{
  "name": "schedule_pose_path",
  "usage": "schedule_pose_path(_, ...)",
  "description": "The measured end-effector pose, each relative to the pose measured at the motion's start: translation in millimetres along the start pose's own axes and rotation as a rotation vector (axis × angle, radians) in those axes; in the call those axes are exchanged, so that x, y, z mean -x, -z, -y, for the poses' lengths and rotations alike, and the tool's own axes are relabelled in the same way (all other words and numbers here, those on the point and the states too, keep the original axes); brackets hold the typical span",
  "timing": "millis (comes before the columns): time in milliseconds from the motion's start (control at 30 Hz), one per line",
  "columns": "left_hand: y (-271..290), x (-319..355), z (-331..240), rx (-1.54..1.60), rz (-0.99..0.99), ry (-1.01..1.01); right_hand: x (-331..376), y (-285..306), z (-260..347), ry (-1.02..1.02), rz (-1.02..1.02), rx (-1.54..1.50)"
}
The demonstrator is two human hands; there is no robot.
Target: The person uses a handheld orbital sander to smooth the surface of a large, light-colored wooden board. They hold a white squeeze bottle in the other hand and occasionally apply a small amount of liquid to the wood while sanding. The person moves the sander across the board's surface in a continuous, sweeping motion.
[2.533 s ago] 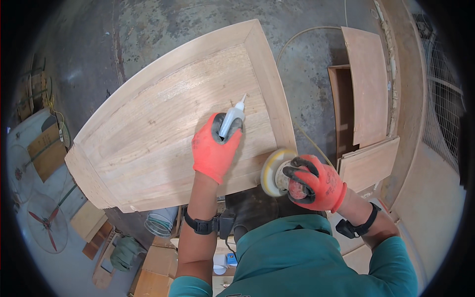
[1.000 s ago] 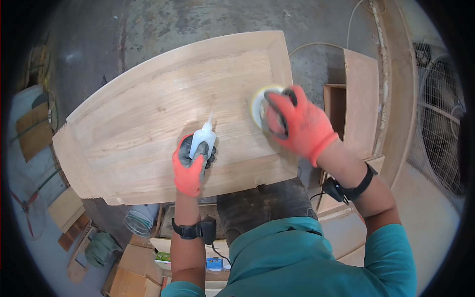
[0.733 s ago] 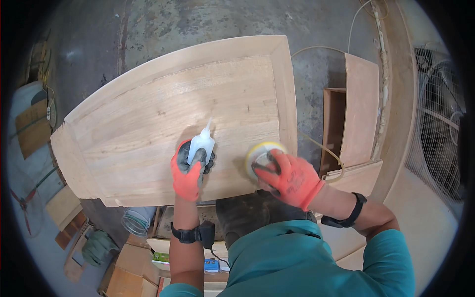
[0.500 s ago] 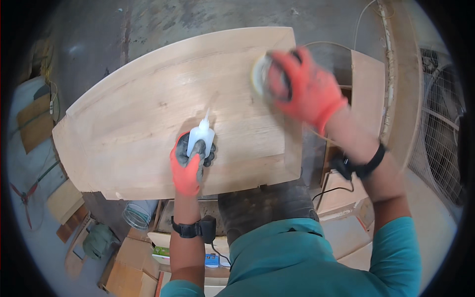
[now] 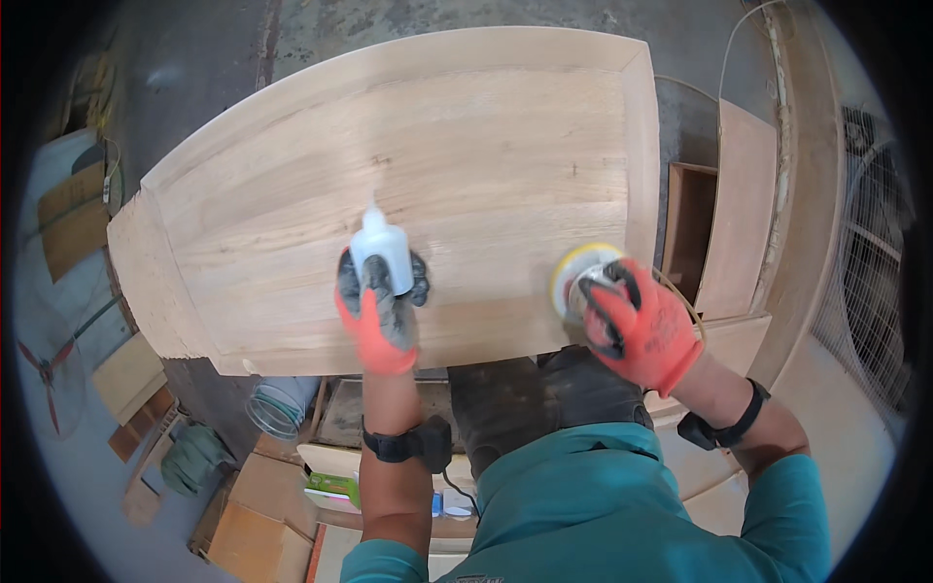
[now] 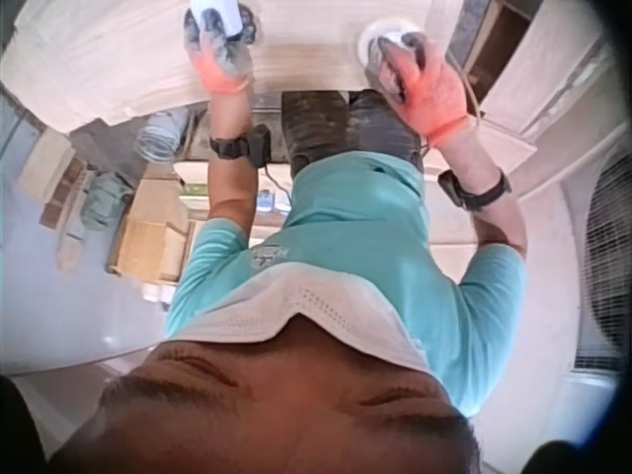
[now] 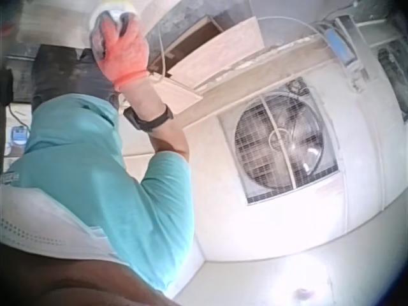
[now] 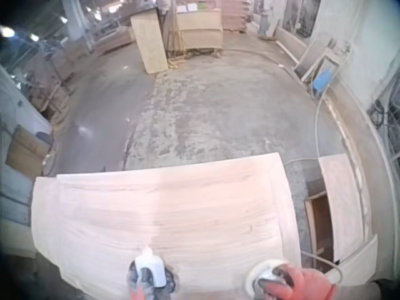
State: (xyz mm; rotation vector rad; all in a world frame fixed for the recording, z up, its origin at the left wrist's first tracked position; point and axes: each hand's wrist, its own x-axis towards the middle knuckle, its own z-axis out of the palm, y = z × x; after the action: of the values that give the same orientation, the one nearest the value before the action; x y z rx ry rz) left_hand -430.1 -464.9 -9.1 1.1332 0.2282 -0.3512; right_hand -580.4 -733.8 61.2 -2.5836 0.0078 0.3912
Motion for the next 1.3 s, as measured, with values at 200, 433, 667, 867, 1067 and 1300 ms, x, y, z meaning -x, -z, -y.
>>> schedule_pose_path(200,76.6,-10.2,-41.1,-0.198,-0.086,-0.114,-9.6,-15.2,22.4,0.022,-0.001,0.037)
schedule_pose_path(433,128.9,-10.8,-73.8,-0.282,-0.111,-0.116,-92.0,23.0,-7.5,-0.230,-0.262,0.067)
schedule_pose_path(667,133.4,5.2,-76.5,-0.488,-0.050,-0.013,-68.5,-22.2,68.9,-0.157,-0.065,0.030)
schedule_pose_path(867,116.8,8.6,-72.7,-0.751,0.165,0.021,-60.1,-67.0,122.6,0.110,0.010,0.012)
schedule_pose_path(1067,82.5,5.9,-57.7,-1.136,0.459,-0.227,-40.0,-69.0,117.8,0.073,-0.003,-0.005)
schedule_pose_path(1300,46.0,4.4,-40.4,-1.242,0.544,-0.263,-11.2,-46.6,81.2,-0.094,0.001,-0.066)
